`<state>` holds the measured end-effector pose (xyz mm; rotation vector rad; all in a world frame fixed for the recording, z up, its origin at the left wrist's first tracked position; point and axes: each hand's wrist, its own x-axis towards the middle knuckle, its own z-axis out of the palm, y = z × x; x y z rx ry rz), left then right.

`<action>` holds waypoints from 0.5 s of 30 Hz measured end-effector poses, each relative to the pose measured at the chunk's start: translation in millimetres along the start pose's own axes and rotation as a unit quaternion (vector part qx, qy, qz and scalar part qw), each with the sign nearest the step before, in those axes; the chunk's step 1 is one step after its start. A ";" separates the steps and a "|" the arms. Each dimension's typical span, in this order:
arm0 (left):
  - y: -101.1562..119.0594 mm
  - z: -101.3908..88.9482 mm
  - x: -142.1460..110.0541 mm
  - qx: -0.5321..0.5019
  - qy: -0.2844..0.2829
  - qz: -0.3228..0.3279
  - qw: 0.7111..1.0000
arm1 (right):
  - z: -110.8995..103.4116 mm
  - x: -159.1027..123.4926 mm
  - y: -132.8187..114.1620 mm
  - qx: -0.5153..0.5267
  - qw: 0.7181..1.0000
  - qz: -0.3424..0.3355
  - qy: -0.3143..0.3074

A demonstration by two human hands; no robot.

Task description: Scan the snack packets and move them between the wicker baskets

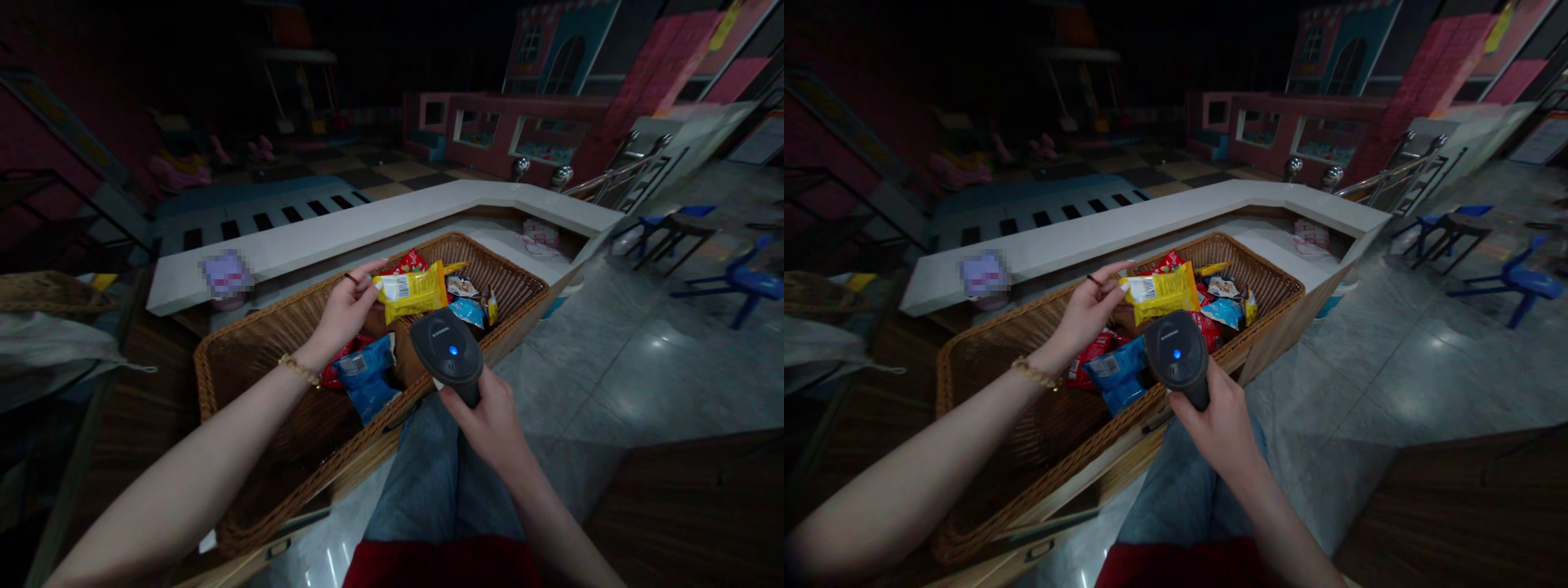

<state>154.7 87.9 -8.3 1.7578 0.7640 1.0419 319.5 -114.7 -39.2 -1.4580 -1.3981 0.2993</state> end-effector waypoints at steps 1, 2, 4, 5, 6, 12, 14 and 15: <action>0.8 -0.1 -0.5 0.016 -0.009 0.011 1.000 | 0.4 -0.2 -0.2 0.001 1.000 -0.001 -0.001; 1.5 -0.2 -1.1 0.036 -0.017 0.020 0.999 | 0.7 -0.5 -0.2 0.002 1.000 -0.001 -0.002; 1.9 -0.6 -2.0 0.080 -0.023 0.031 0.996 | 1.1 -1.2 0.1 0.005 1.000 -0.002 -0.003; 1.7 -0.6 -2.3 0.099 -0.022 0.033 0.994 | 1.2 -1.6 0.4 0.006 1.000 -0.001 -0.003; 1.2 -0.4 -2.4 0.110 -0.019 0.033 0.993 | 1.3 -1.9 0.8 0.006 1.000 -0.002 -0.003; -2.8 4.5 -0.2 0.067 0.002 0.033 0.997 | 1.7 -2.1 0.4 0.001 1.000 0.003 0.002; -2.4 5.9 0.3 0.056 0.017 0.035 0.998 | 1.9 -2.1 -0.6 0.002 1.000 0.005 0.000; -2.1 6.3 0.4 0.051 0.022 0.033 0.998 | 2.0 -2.0 -1.3 0.004 1.000 0.005 -0.001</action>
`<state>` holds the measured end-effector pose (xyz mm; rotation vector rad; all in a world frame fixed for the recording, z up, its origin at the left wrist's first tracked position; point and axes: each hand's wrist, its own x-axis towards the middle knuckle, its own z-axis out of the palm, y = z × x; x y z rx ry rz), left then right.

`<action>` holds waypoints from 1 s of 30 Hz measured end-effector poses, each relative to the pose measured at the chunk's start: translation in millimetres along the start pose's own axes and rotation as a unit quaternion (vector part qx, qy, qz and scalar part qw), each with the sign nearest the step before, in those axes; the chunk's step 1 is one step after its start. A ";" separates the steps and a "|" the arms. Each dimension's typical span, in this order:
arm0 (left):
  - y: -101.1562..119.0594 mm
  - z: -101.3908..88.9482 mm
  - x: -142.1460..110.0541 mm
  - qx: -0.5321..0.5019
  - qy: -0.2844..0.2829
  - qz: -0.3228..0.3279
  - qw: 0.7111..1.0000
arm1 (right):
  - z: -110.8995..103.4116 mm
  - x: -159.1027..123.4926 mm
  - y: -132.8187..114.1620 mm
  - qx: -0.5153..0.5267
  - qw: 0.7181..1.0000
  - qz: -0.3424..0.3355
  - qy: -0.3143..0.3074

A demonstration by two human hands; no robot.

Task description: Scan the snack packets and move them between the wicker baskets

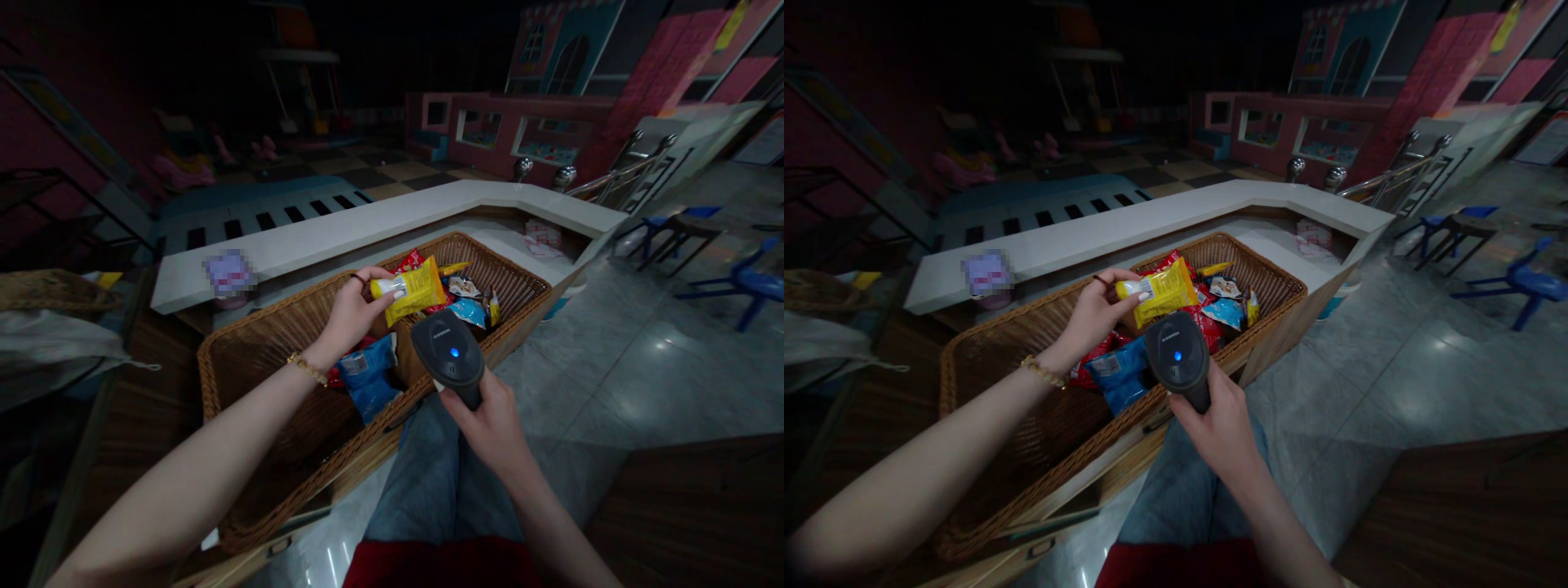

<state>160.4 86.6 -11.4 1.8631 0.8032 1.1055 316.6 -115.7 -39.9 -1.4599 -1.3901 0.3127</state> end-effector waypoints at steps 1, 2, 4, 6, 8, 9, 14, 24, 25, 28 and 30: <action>0.4 0.1 0.0 -0.007 0.002 -0.004 1.000 | 0.1 0.1 -0.7 0.002 1.000 0.001 -0.003; 0.6 0.1 0.0 -0.014 0.001 -0.011 1.000 | 0.2 0.3 -1.6 0.004 1.000 0.003 -0.005; 0.5 -0.4 -0.2 -0.021 -0.010 -0.028 0.999 | 0.6 0.7 -3.3 0.009 1.000 0.008 -0.011; 0.0 -1.0 -0.5 -0.016 -0.017 -0.041 0.999 | 1.1 1.1 -4.9 0.013 1.000 0.011 -0.015; 0.3 -1.5 -0.9 -0.012 -0.014 -0.047 0.999 | 1.8 1.3 -5.7 0.013 1.000 0.010 -0.014; 0.9 -1.7 -1.1 -0.014 -0.011 -0.048 0.999 | 2.2 1.3 -5.7 0.012 1.000 0.008 -0.015; 6.2 -2.1 -2.3 -0.035 -0.011 -0.052 0.998 | 2.6 0.7 -4.7 0.014 1.000 0.006 -0.015; 2.4 -1.3 0.8 -0.029 -0.012 -0.058 0.998 | 1.6 1.2 -6.6 0.019 1.000 0.004 -0.013; 2.2 -1.3 0.2 -0.030 -0.011 -0.053 0.998 | 1.7 1.0 -6.3 0.019 1.000 0.005 -0.013; 3.3 -0.9 -1.8 -0.024 -0.009 -0.040 0.999 | 2.3 0.1 -5.0 0.016 1.000 0.009 -0.013; 6.6 -1.2 -2.3 -0.024 -0.007 -0.040 0.999 | 2.4 -0.6 -4.2 0.011 1.000 0.011 -0.013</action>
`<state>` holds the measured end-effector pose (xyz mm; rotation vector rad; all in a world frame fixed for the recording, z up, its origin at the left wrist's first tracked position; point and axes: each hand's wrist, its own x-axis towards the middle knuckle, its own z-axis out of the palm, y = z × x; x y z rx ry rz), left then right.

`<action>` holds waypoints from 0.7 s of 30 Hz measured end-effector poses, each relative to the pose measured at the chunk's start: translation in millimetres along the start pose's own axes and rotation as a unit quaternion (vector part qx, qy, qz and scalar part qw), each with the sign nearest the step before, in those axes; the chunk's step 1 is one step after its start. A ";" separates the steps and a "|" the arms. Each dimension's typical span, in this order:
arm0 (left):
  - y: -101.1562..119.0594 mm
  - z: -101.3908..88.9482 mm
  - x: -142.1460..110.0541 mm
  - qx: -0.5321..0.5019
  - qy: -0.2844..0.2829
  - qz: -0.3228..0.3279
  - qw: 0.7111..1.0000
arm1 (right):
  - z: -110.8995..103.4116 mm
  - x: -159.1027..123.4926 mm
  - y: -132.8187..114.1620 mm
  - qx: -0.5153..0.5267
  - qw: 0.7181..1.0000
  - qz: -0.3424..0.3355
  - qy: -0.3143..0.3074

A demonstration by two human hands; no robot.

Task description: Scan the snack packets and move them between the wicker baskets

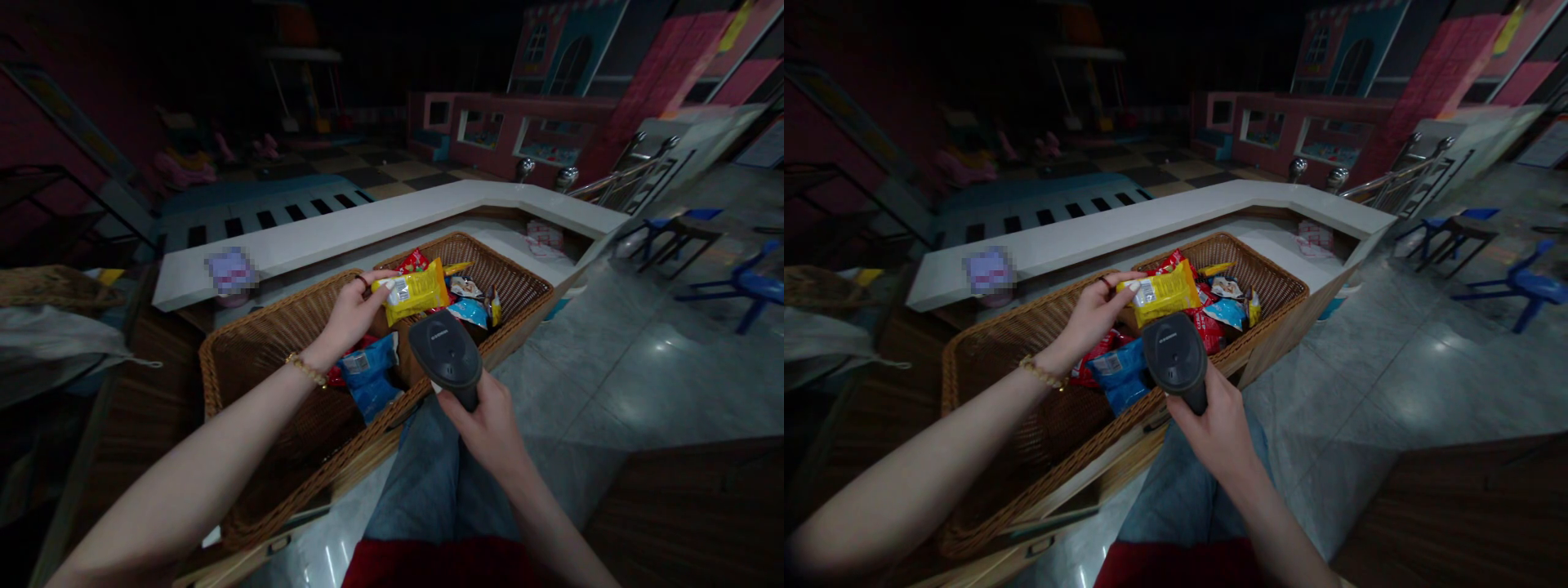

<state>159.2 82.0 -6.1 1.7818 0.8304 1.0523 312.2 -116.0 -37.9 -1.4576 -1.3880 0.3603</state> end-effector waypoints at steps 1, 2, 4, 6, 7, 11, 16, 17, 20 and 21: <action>2.8 -0.9 0.1 -0.001 0.004 -0.001 1.000 | -0.1 -0.4 0.4 -0.002 1.000 0.001 0.001; 6.4 -2.7 0.5 0.000 0.010 -0.001 1.000 | -0.3 -0.7 1.0 -0.003 1.000 0.001 0.003; 15.5 -10.1 2.0 0.009 0.031 -0.002 0.999 | -1.4 -1.2 2.5 -0.009 1.000 0.002 0.010; 25.2 -23.3 3.9 0.022 0.062 0.003 0.998 | -3.7 -1.6 5.2 -0.019 1.000 0.001 0.020; 29.3 -31.7 4.8 0.027 0.074 0.006 0.997 | -5.4 -1.7 7.1 -0.025 0.999 0.000 0.026; 33.5 -67.1 8.5 0.035 0.028 -0.031 0.999 | -14.6 -1.9 15.8 -0.054 0.997 0.008 0.050; 18.5 -80.6 14.8 0.075 -0.007 -0.047 0.996 | -23.0 -2.0 23.2 -0.065 0.996 0.027 0.059; 16.4 -78.1 15.9 0.080 -0.004 -0.036 0.996 | -23.4 -2.1 23.7 -0.064 0.996 0.030 0.057; 14.1 -64.7 19.9 0.096 -0.026 -0.012 0.995 | -22.7 -3.0 24.1 -0.061 0.996 0.034 0.057; 14.1 -59.2 22.1 0.105 -0.041 -0.007 0.994 | -22.0 -3.5 24.0 -0.060 0.996 0.034 0.056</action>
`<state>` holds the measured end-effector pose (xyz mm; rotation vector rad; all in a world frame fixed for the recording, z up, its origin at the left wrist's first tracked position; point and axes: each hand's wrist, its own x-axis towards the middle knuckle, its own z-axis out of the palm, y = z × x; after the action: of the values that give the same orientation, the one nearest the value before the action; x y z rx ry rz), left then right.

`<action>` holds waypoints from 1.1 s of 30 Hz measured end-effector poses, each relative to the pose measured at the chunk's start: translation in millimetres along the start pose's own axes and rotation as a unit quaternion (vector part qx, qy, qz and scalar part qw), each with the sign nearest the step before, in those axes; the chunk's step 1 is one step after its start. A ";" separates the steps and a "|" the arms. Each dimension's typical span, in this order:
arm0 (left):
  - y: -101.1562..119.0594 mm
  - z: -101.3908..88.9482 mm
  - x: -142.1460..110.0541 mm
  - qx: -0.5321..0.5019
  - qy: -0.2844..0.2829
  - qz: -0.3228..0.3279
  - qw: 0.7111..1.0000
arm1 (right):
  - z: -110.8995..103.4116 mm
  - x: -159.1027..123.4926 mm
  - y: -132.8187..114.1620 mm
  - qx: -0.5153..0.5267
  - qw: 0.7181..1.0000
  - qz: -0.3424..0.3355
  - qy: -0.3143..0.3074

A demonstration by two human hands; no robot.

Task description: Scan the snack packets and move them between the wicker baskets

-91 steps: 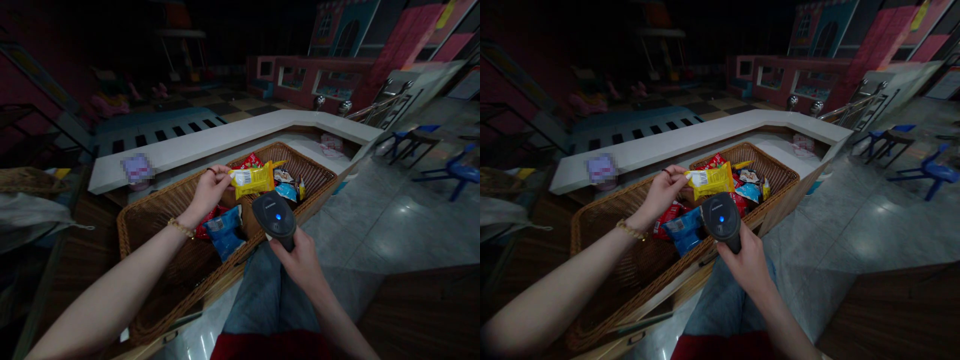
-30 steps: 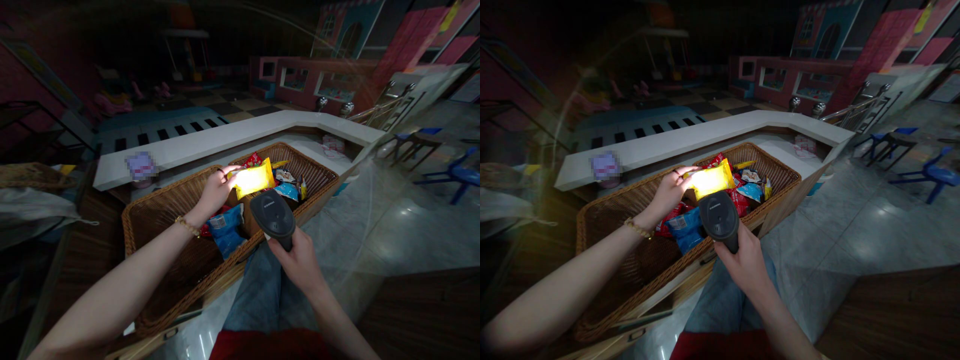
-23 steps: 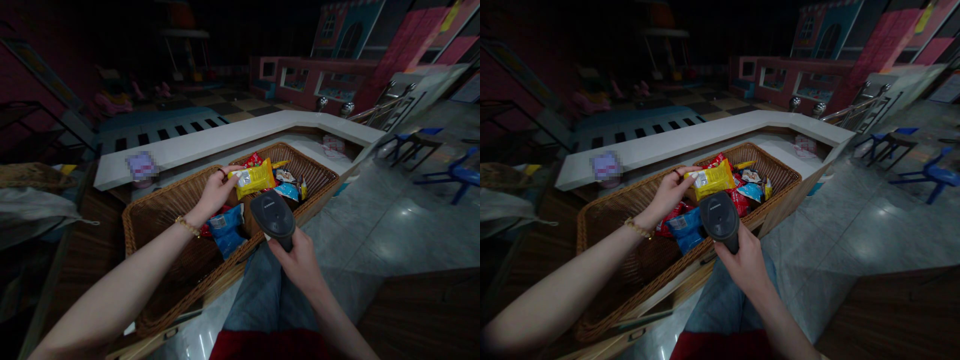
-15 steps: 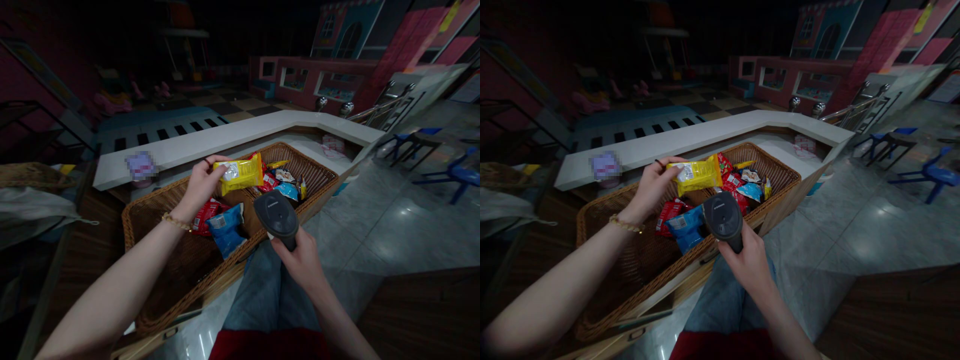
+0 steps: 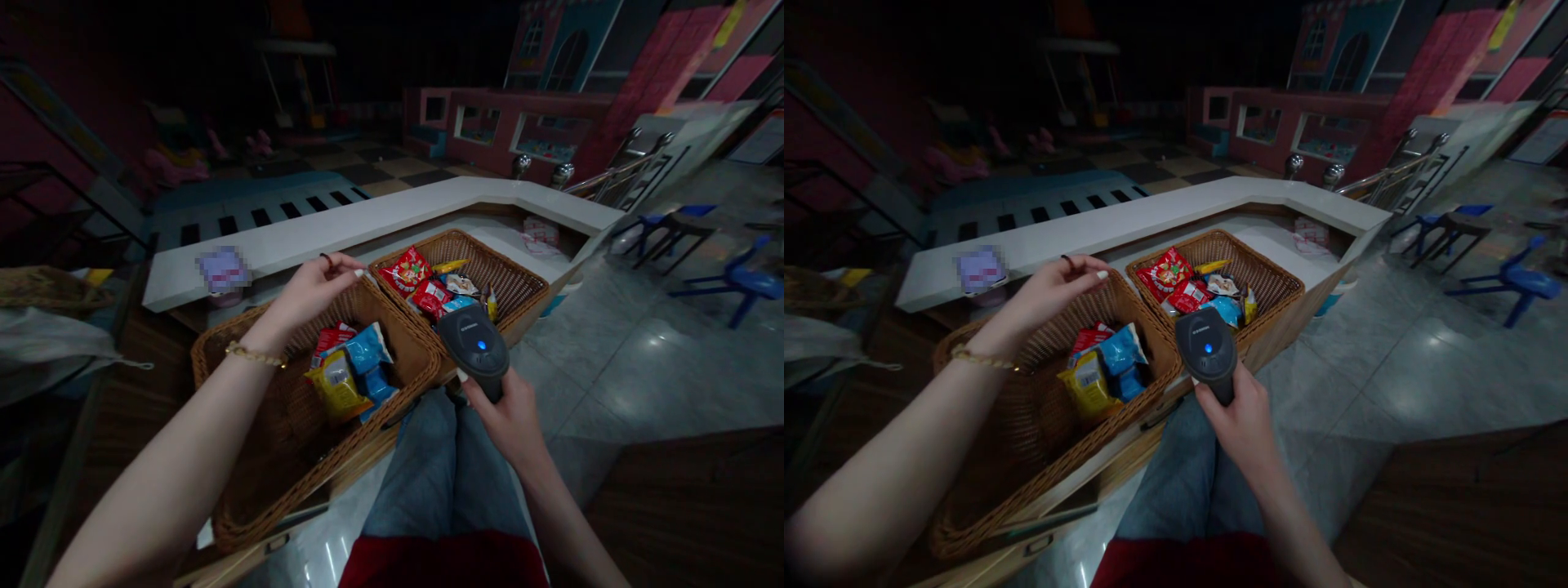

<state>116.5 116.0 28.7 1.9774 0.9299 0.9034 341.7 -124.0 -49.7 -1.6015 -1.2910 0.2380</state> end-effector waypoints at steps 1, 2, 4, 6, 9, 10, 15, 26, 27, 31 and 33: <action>1.1 5.5 3.5 0.013 -0.017 0.005 1.000 | 0.8 -0.7 -0.3 0.001 1.000 0.000 -0.002; 2.1 11.3 7.8 0.031 -0.034 0.009 0.999 | 1.7 -1.4 -0.6 0.004 1.000 0.000 -0.007; 3.1 24.8 18.8 0.089 -0.057 0.019 0.994 | 3.7 -2.7 -1.2 0.015 1.000 -0.006 -0.019; 3.3 41.4 31.2 0.172 -0.061 0.034 0.983 | 5.5 -3.3 -1.6 0.028 0.999 -0.017 -0.027; 3.6 71.4 47.1 0.291 -0.060 0.045 0.954 | 6.9 -2.8 -2.2 0.040 0.999 -0.021 -0.028; 3.8 81.7 50.9 0.327 -0.065 0.045 0.942 | 6.8 -2.4 -2.5 0.042 0.999 -0.019 -0.028; 3.1 119.8 59.4 0.454 -0.104 0.037 0.884 | 3.6 -1.2 -3.2 0.051 0.998 -0.011 -0.033; 17.2 105.7 59.6 0.208 -0.043 -0.052 0.976 | 3.4 -1.6 2.0 0.045 0.999 -0.020 -0.016; 18.9 100.9 56.2 0.176 -0.025 -0.039 0.983 | 3.6 -1.7 1.8 0.046 0.999 -0.024 -0.015; 22.0 78.9 36.0 0.025 0.013 -0.021 0.999 | 3.6 -2.4 0.7 0.049 0.998 -0.034 -0.011; 21.3 68.5 23.3 -0.053 0.017 -0.039 0.998 | 3.5 -3.0 0.1 0.044 0.998 -0.036 -0.004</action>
<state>190.5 103.3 21.3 1.8298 0.9526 0.9265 338.1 -124.4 -52.7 -1.4790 -1.3238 0.2525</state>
